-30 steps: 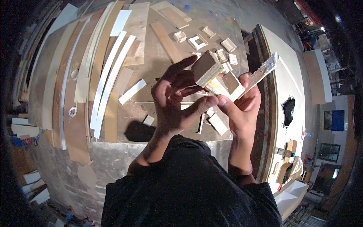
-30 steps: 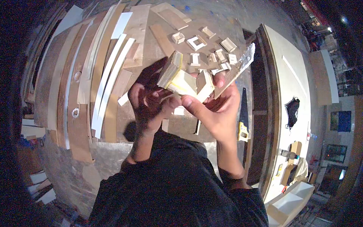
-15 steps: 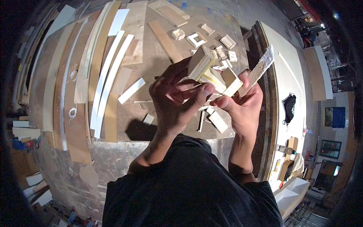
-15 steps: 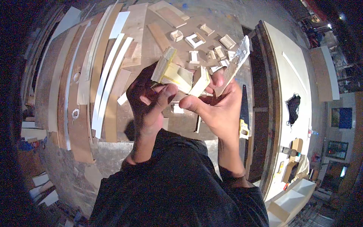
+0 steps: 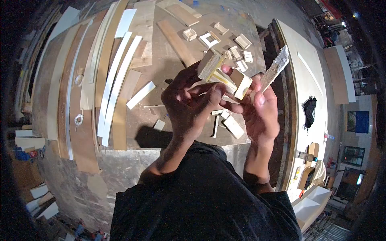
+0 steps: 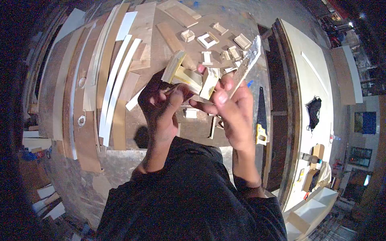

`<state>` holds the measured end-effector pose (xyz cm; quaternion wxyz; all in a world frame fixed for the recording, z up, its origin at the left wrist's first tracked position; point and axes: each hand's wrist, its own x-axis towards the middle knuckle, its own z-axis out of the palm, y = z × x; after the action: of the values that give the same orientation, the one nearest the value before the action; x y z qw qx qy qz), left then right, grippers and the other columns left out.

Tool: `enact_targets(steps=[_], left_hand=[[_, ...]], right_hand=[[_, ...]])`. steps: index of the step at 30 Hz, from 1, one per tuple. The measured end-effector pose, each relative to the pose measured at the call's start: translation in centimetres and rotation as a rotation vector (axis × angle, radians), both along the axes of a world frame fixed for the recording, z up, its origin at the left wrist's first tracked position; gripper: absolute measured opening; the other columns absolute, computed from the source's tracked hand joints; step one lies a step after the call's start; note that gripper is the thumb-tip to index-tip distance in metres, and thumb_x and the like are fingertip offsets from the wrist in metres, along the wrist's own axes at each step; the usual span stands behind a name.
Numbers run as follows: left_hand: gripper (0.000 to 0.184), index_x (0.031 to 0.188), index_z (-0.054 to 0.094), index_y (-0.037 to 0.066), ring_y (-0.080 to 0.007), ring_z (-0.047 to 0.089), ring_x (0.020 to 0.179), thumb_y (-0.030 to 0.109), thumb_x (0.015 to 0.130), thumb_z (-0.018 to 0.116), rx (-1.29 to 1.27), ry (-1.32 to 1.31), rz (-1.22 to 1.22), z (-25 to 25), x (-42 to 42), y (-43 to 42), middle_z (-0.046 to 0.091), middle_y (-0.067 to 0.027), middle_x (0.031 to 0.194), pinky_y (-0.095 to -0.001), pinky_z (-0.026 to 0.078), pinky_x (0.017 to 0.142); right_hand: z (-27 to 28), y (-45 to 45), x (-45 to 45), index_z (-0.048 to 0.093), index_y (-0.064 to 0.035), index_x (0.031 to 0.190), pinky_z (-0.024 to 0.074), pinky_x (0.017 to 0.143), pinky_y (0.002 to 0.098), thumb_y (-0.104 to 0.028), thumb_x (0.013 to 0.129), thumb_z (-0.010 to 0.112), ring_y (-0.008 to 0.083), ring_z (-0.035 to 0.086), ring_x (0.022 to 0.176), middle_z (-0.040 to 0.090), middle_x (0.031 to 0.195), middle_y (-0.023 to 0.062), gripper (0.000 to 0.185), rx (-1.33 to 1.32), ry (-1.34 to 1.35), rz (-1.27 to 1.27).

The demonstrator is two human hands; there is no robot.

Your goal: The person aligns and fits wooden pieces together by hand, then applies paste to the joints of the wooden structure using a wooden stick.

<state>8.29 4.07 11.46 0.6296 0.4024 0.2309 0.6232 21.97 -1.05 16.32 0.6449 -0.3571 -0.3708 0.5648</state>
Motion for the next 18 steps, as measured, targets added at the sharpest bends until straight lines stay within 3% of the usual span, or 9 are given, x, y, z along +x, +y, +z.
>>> enact_targets(steps=[5,7,11,13,17,18], left_hand=[[0.049,0.123,0.051,-0.011,-0.0234,0.068,0.094,0.007,0.083,0.074,0.005,0.006,0.055,-0.1,0.2,0.1,0.066,-0.0201,0.106,-0.0333,0.060,0.080],[0.050,0.124,0.050,-0.011,-0.0237,0.069,0.092,0.006,0.083,0.073,-0.025,-0.016,0.033,0.6,0.2,-0.2,0.066,-0.0202,0.107,-0.0346,0.062,0.076],[0.053,0.126,0.047,-0.012,-0.0244,0.069,0.091,0.004,0.082,0.072,-0.048,-0.048,-0.003,1.1,0.2,-0.3,0.065,-0.0206,0.108,-0.0376,0.065,0.068],[0.054,0.126,0.045,-0.012,-0.0244,0.069,0.091,0.003,0.081,0.071,-0.024,-0.031,-0.006,1.1,0.2,-0.1,0.065,-0.0206,0.108,-0.0384,0.065,0.067],[0.055,0.126,0.046,-0.012,-0.0237,0.068,0.093,0.004,0.080,0.072,-0.001,-0.023,-0.031,1.2,0.3,-0.1,0.065,-0.0198,0.107,-0.0377,0.064,0.071],[0.055,0.125,0.046,-0.011,-0.0235,0.068,0.094,0.004,0.080,0.073,0.000,-0.027,-0.039,1.1,0.4,0.0,0.065,-0.0196,0.107,-0.0374,0.064,0.073]], right_hand=[[-0.3,0.2,-0.5,0.038,-0.0109,0.103,0.0577,0.086,0.0395,-0.007,0.093,0.060,0.0235,0.061,0.109,0.052,0.135,0.0204,0.025,-0.030,-0.118,-0.049],[-0.4,0.3,-1.3,0.037,-0.0101,0.101,0.0585,0.072,0.0288,-0.014,0.094,0.063,0.0151,0.064,0.087,0.060,0.107,0.0132,0.027,-0.004,-0.172,-0.160],[-1.8,0.0,0.0,0.037,-0.0105,0.100,0.0579,0.068,0.0262,-0.015,0.093,0.064,0.0143,0.063,0.087,0.060,0.108,0.0119,0.029,0.015,-0.230,-0.095],[-2.0,-0.2,-0.2,0.036,-0.0113,0.099,0.0467,0.059,0.0209,-0.013,0.091,0.069,0.0065,0.054,0.070,0.064,0.097,0.0067,0.034,0.027,-0.231,-0.153],[-1.5,-0.2,0.3,0.035,-0.0107,0.098,0.0544,0.066,0.0247,-0.008,0.090,0.069,0.0115,0.062,0.080,0.065,0.106,0.0121,0.036,0.045,-0.230,-0.099],[-1.0,-0.1,-0.2,0.033,-0.0101,0.097,0.0571,0.072,0.0288,-0.003,0.087,0.069,0.0160,0.065,0.088,0.064,0.112,0.0154,0.038,0.069,-0.116,-0.086]])
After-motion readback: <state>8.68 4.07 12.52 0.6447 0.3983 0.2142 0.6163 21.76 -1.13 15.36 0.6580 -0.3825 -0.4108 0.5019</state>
